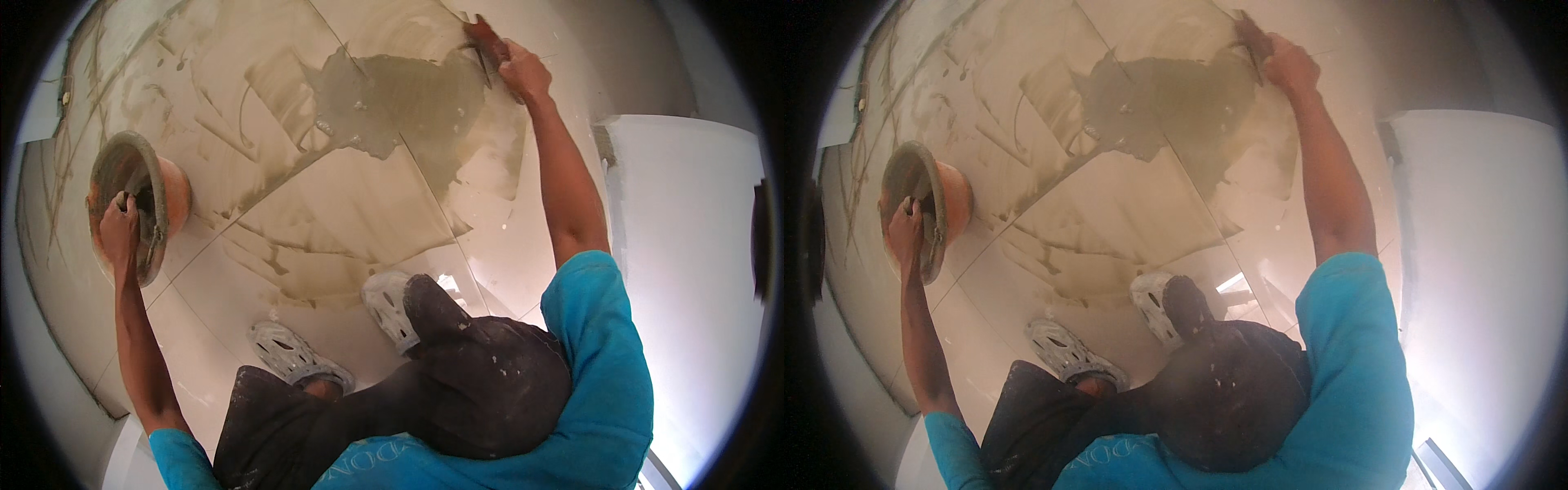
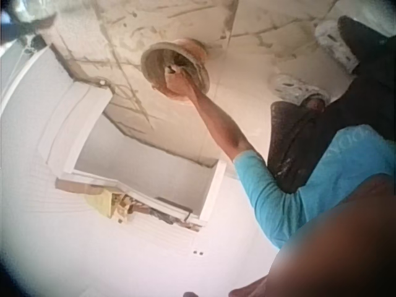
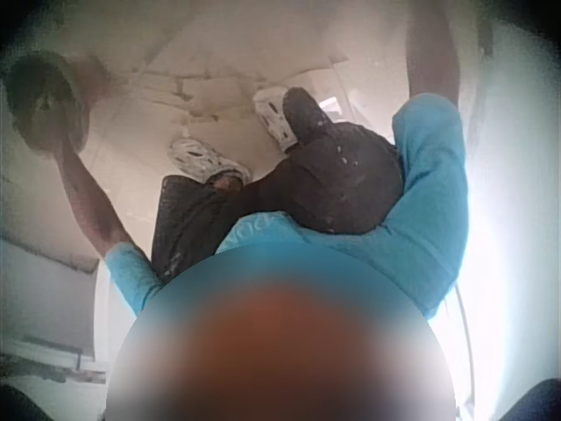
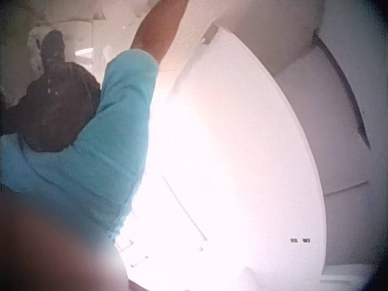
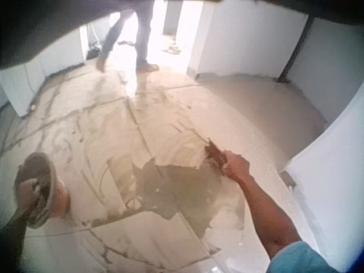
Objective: The person pours a bucket of grout onto a tiled floor and uses a red float to spread the material evenly across the surface and into the tile joints. The person repeatedly scoops grout from the bucket and applies it to different sections of the floor.
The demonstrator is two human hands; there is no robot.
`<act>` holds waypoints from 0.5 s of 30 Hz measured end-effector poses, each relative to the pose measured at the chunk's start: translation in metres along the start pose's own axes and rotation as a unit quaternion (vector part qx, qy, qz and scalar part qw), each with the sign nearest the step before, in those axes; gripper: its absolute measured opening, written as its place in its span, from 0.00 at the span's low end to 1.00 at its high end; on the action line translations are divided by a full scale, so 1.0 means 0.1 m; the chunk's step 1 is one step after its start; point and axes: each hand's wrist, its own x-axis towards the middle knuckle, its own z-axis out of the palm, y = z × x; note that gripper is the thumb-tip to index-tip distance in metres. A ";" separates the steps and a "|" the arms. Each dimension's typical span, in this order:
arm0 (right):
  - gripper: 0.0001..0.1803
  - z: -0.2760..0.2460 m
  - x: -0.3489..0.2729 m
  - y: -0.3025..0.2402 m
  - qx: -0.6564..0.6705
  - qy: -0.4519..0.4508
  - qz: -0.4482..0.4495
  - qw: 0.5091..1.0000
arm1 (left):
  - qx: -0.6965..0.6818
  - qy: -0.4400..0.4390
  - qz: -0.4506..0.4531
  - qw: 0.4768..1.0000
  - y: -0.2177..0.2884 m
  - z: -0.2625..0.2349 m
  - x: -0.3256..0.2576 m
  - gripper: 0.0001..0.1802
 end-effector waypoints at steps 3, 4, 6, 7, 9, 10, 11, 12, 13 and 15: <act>0.22 0.05 -0.26 -0.36 0.003 -0.039 -0.049 0.998 | -0.007 0.002 0.019 1.000 -0.13 0.11 0.04 0.17; 0.22 0.05 -0.40 -0.53 0.010 -0.032 -0.058 0.998 | -0.031 0.005 0.017 0.999 -0.09 0.10 0.02 0.17; 0.22 -0.03 -0.61 -0.77 0.025 -0.061 -0.076 0.995 | -0.085 0.015 0.016 0.996 0.11 0.03 0.00 0.16; 0.21 -0.07 -0.70 -0.89 0.035 -0.077 -0.085 0.993 | -0.098 0.012 0.021 0.995 0.18 -0.02 -0.01 0.16; 0.18 -0.14 -0.86 -1.11 0.032 -0.080 -0.092 0.992 | -0.129 0.003 0.033 0.991 0.31 -0.07 -0.02 0.16; 0.17 -0.17 -0.92 -1.17 0.029 -0.081 -0.094 0.992 | -0.142 -0.006 0.026 0.989 0.34 -0.08 -0.02 0.16; 0.16 -0.17 -0.99 -1.20 0.040 -0.066 -0.115 0.990 | -0.156 -0.015 0.018 0.988 0.37 -0.08 -0.02 0.16; 0.17 -0.21 -1.04 -1.19 0.050 -0.073 -0.112 0.990 | -0.169 -0.023 0.009 0.985 0.39 -0.09 -0.03 0.16; 0.17 -0.25 -1.08 -1.21 0.063 -0.081 -0.111 0.989 | -0.165 -0.038 0.004 0.986 0.39 -0.11 -0.05 0.16; 0.16 -0.33 -1.10 -1.14 0.085 -0.084 -0.082 0.989 | -0.157 -0.067 -0.008 0.985 0.38 -0.15 -0.08 0.16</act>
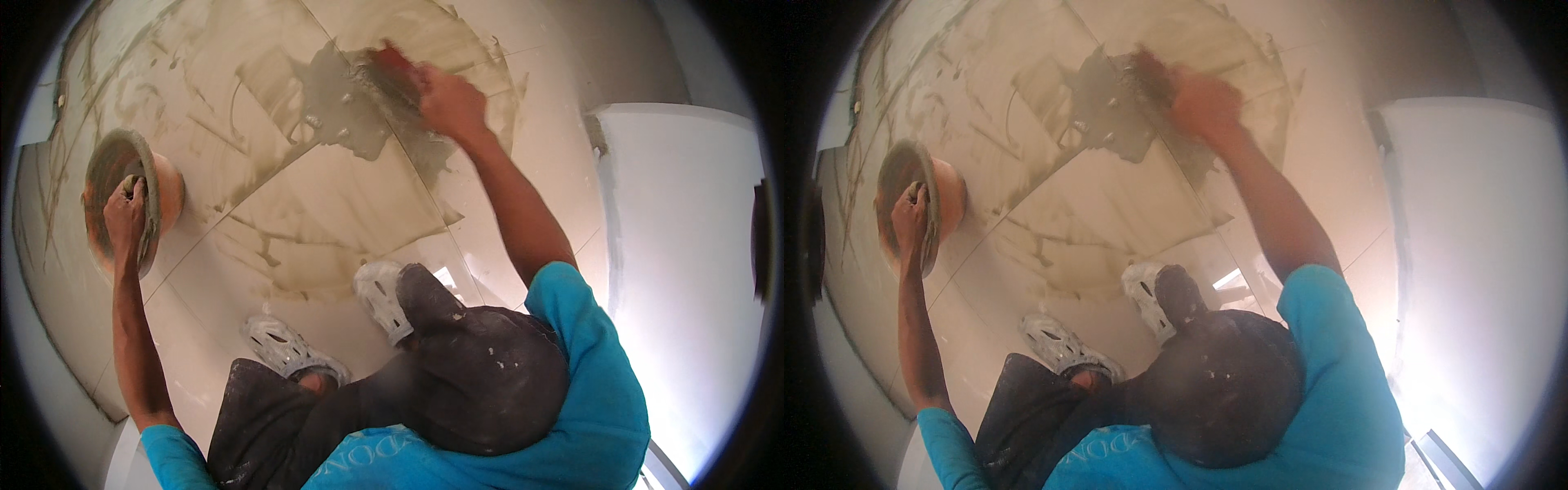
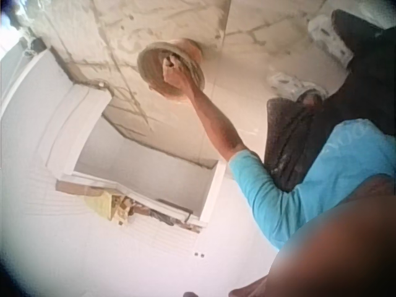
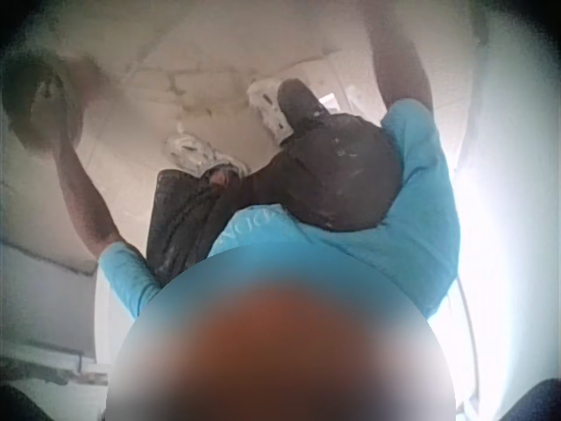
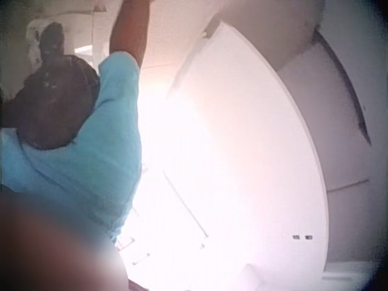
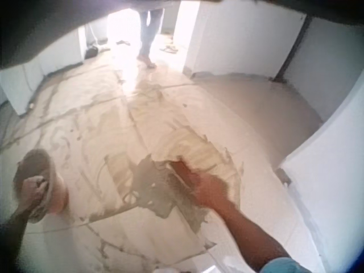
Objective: The person pours a bucket of grout onto a tiled floor and uses a red float to spread the material evenly across the surface and into the tile joints. The person repeatedly scoops grout from the bucket and applies it to different sections of the floor.
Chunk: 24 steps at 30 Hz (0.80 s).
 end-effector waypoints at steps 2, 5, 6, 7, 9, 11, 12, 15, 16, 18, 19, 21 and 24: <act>0.18 -0.14 -0.05 0.46 0.047 0.010 0.036 0.998 | 0.027 -0.018 0.024 0.999 -0.23 -0.03 0.03 0.18; 0.23 -0.20 -0.44 1.29 0.278 0.028 0.088 0.956 | 0.103 0.007 -0.001 0.995 -0.58 -0.07 0.06 0.21; 0.23 -0.25 -0.66 1.49 0.328 0.018 0.147 0.933 | 0.133 0.024 -0.021 0.991 -0.66 -0.08 0.05 0.22; 0.22 -0.20 -0.93 1.76 0.418 0.036 0.214 0.882 | 0.149 0.031 -0.019 0.988 -0.73 -0.02 0.10 0.23; 0.17 -0.07 -1.47 2.31 0.438 0.043 0.279 0.854 | 0.191 0.041 -0.017 0.981 -0.86 0.03 0.17 0.24; 0.13 0.13 -1.87 2.42 0.493 0.060 0.334 0.802 | 0.176 0.066 -0.028 0.982 -0.74 0.01 0.13 0.23; 0.14 0.30 -1.98 2.41 0.499 0.088 0.304 0.807 | 0.171 0.080 -0.026 0.982 -0.73 0.01 0.13 0.23; 0.16 0.81 -2.07 2.25 0.477 0.155 0.267 0.823 | 0.158 0.084 -0.001 0.984 -0.81 0.06 0.22 0.23; 0.16 0.87 -2.00 2.07 0.480 0.146 0.277 0.819 | 0.156 0.083 0.009 0.984 -0.85 0.06 0.22 0.22; 0.16 0.97 -1.84 1.89 0.438 0.140 0.268 0.847 | 0.133 0.076 -0.002 0.988 -0.65 0.12 0.22 0.21; 0.16 1.09 -1.75 1.88 0.396 0.138 0.247 0.873 | 0.123 0.073 -0.006 0.990 -0.54 0.15 0.22 0.20; 0.16 1.03 -1.47 1.46 0.536 0.107 0.253 0.798 | 0.106 0.078 0.019 0.991 -0.54 0.12 0.19 0.19; 0.18 0.82 -1.13 1.10 0.497 0.073 0.236 0.832 | 0.047 0.072 0.047 0.995 -0.40 0.07 0.11 0.18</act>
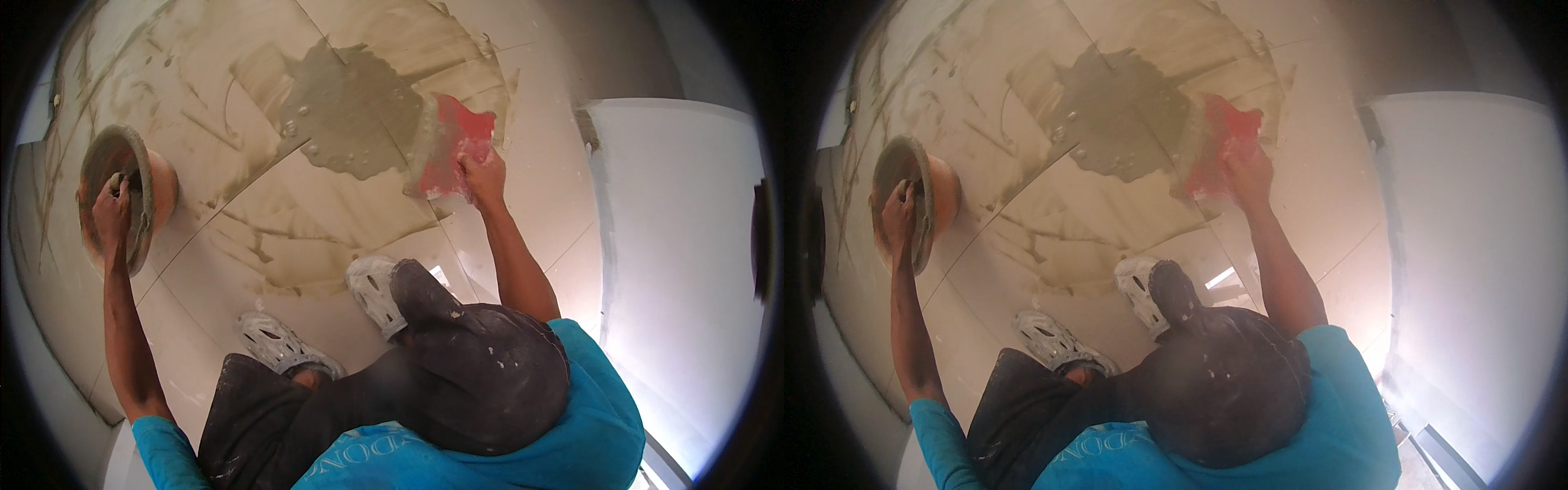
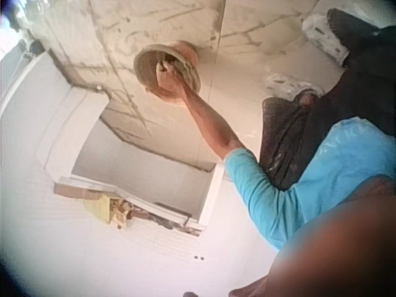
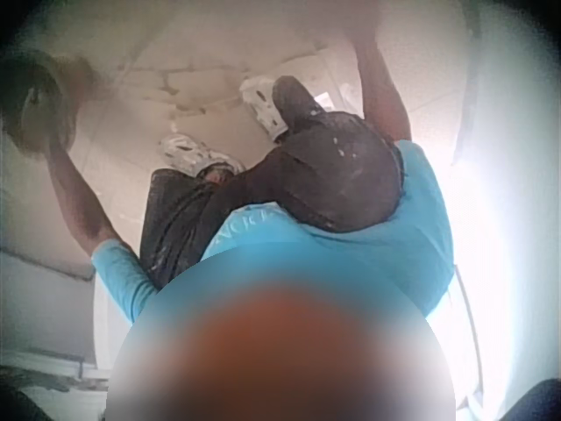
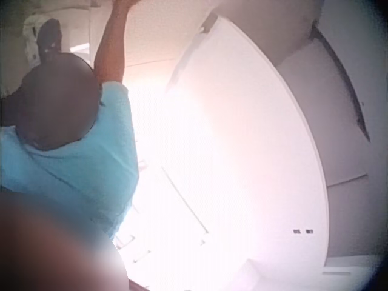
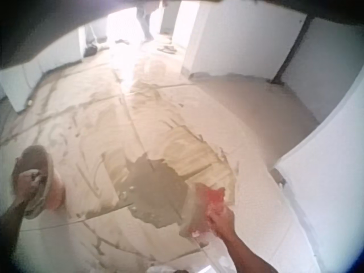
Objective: The person pours a bucket of grout onto a tiled floor and uses a red float to spread the material evenly across the surface and into the tile joints. The person repeatedly scoops grout from the bucket and applies it to different sections of the floor.
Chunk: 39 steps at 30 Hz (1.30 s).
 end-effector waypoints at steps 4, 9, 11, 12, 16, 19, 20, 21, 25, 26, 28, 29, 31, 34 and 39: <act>0.20 0.19 0.19 -0.31 -0.085 -0.061 -0.051 0.993 | -0.041 -0.035 0.033 0.998 -0.01 -0.07 0.00 0.18; 0.19 0.13 0.57 -0.94 -0.266 -0.051 -0.221 0.937 | 0.053 -0.032 -0.024 0.998 -0.26 -0.18 -0.04 0.21; 0.18 0.21 0.60 -1.34 -0.419 0.012 -0.165 0.893 | 0.113 -0.004 -0.038 0.993 -0.42 -0.21 -0.06 0.22; 0.18 0.27 0.63 -1.45 -0.491 0.044 -0.137 0.859 | 0.133 -0.011 -0.063 0.989 -0.49 -0.22 -0.05 0.22; 0.16 0.35 0.95 -1.32 -0.525 0.063 -0.177 0.830 | 0.117 -0.003 -0.087 0.989 -0.06 -0.11 0.06 0.24; 0.15 0.80 0.80 -1.37 -0.532 0.013 -0.235 0.813 | 0.055 0.006 -0.094 0.994 0.00 -0.05 0.07 0.22; 0.15 0.92 0.75 -1.36 -0.540 0.002 -0.260 0.801 | 0.047 0.012 -0.071 0.996 0.02 -0.01 0.05 0.21; 0.16 1.02 0.70 -1.36 -0.547 -0.008 -0.283 0.788 | 0.039 0.018 -0.046 0.998 0.04 0.03 0.05 0.20; 0.17 1.35 0.33 -1.47 -0.529 -0.084 -0.334 0.776 | -0.003 0.009 -0.033 0.999 0.13 -0.03 0.02 0.17; 0.17 1.39 0.26 -1.44 -0.521 -0.093 -0.360 0.768 | -0.019 0.008 -0.035 0.999 0.18 -0.04 0.02 0.17; 0.17 1.42 0.18 -1.36 -0.496 -0.097 -0.417 0.756 | -0.051 0.006 -0.039 0.998 0.25 -0.04 0.00 0.17; 0.17 1.43 0.15 -1.30 -0.478 -0.092 -0.447 0.750 | -0.070 -0.010 -0.038 0.997 0.27 -0.03 -0.01 0.17; 0.16 1.41 0.06 -1.31 -0.450 -0.107 -0.489 0.740 | -0.101 -0.041 -0.040 0.993 0.23 -0.05 -0.05 0.17; 0.15 1.18 -0.14 -1.56 -0.439 -0.210 -0.491 0.722 | -0.128 -0.082 -0.040 0.987 0.01 -0.13 -0.12 0.17; 0.10 1.17 -0.40 -1.40 -0.491 -0.478 -0.403 0.607 | -0.054 -0.044 -0.076 0.995 -0.35 -0.11 -0.09 0.20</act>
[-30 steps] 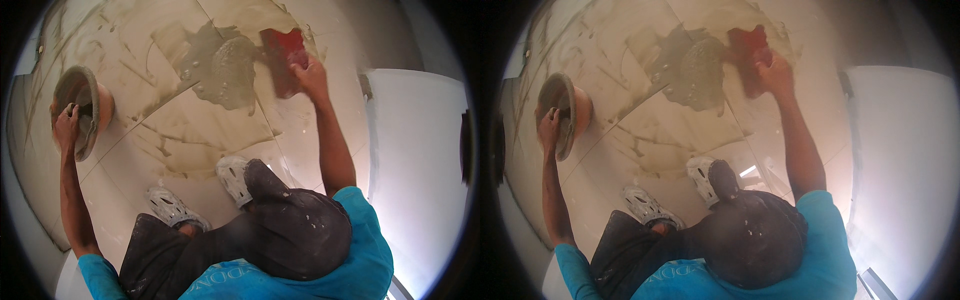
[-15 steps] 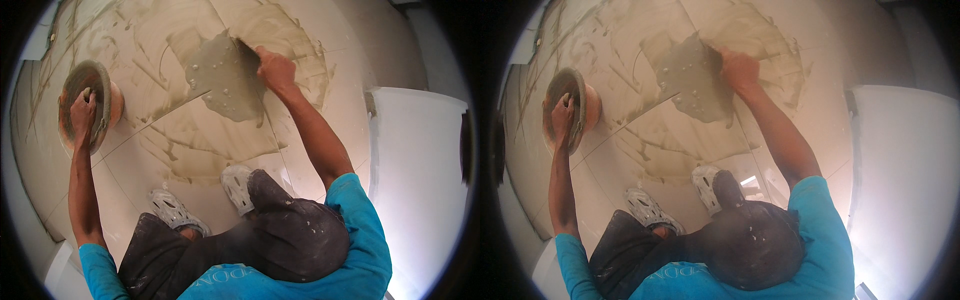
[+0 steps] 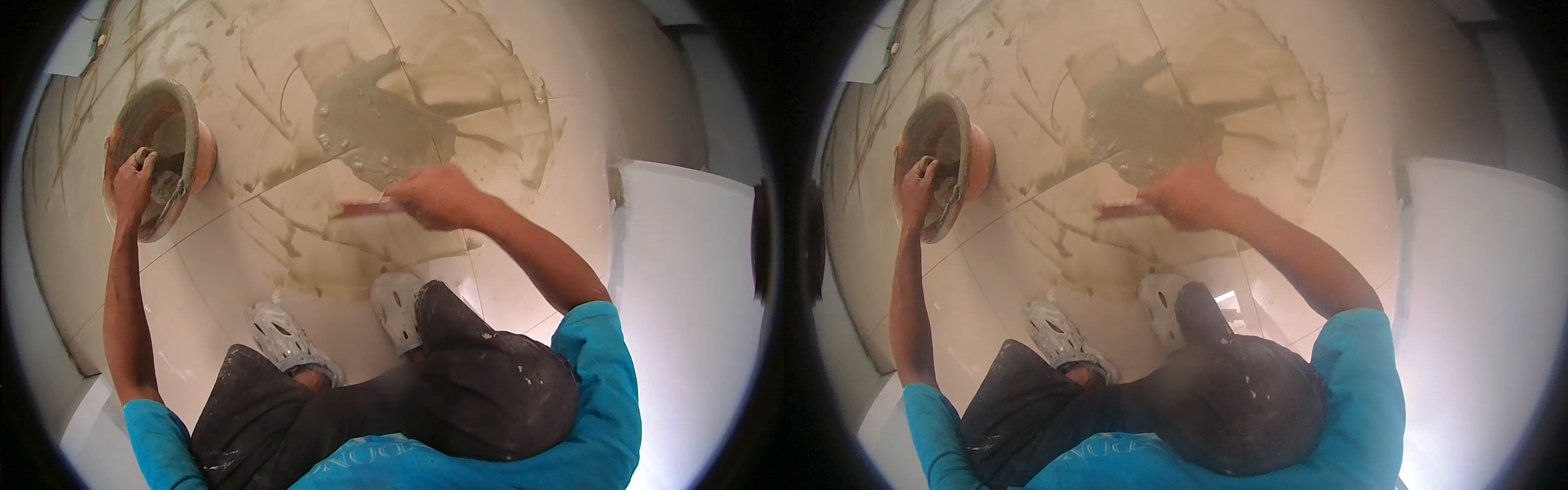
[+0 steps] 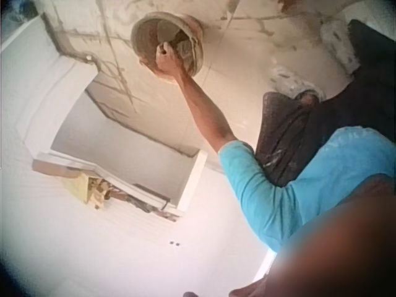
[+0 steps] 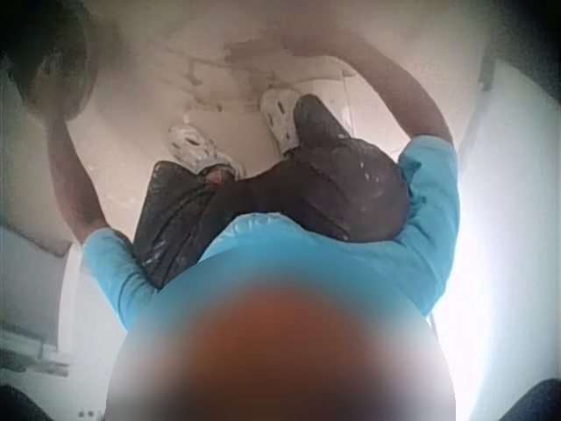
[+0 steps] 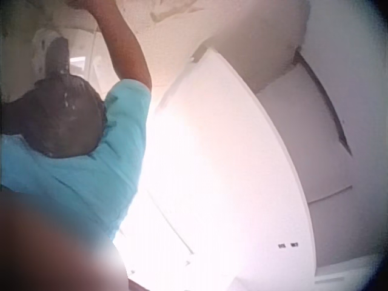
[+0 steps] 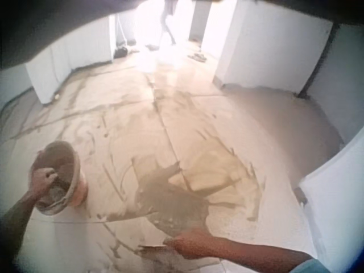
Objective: The person pours a bucket of grout onto a tiled floor and uses a red float to spread the material evenly across the surface and into the tile joints. The person repeatedly scoops grout from the bucket and applies it to different sections of the floor.
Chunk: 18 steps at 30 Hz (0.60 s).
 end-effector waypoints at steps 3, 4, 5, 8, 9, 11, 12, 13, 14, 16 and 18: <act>0.09 0.10 0.25 -0.07 0.030 -0.026 -0.027 0.999 | 0.061 0.017 0.006 0.998 0.08 -0.07 0.08 0.22; 0.09 0.10 0.37 -0.09 0.045 0.025 -0.024 0.998 | 0.083 0.024 0.016 0.996 0.10 -0.07 0.10 0.22; 0.10 0.07 0.50 -0.05 0.058 0.076 -0.020 0.995 | 0.091 0.037 0.006 0.995 0.10 -0.06 0.12 0.22; 0.11 -0.06 0.93 0.03 0.059 0.158 0.007 0.986 | 0.107 0.071 -0.013 0.992 0.14 -0.01 0.12 0.23; 0.10 -0.13 1.03 0.06 0.051 0.173 0.021 0.983 | 0.103 0.079 -0.010 0.991 0.23 0.01 0.12 0.22; 0.12 -0.27 1.26 0.10 0.042 0.200 0.080 0.976 | 0.101 0.077 -0.019 0.992 0.31 -0.02 0.10 0.22; 0.12 -0.33 1.35 0.13 0.038 0.214 0.108 0.970 | 0.097 0.068 -0.028 0.993 0.33 -0.03 0.12 0.22; 0.13 -0.40 1.42 0.18 0.049 0.231 0.119 0.964 | 0.090 0.058 -0.036 0.994 0.33 -0.02 0.13 0.21; 0.13 -0.45 1.48 0.24 0.061 0.249 0.130 0.958 | 0.085 0.067 -0.032 0.994 0.31 -0.01 0.13 0.21; 0.15 -0.52 1.57 0.34 0.076 0.264 0.153 0.949 | 0.075 0.085 -0.025 0.993 0.25 0.03 0.12 0.21; 0.16 -0.58 1.60 0.48 0.079 0.258 0.178 0.946 | 0.066 0.073 -0.022 0.995 0.26 0.02 0.08 0.20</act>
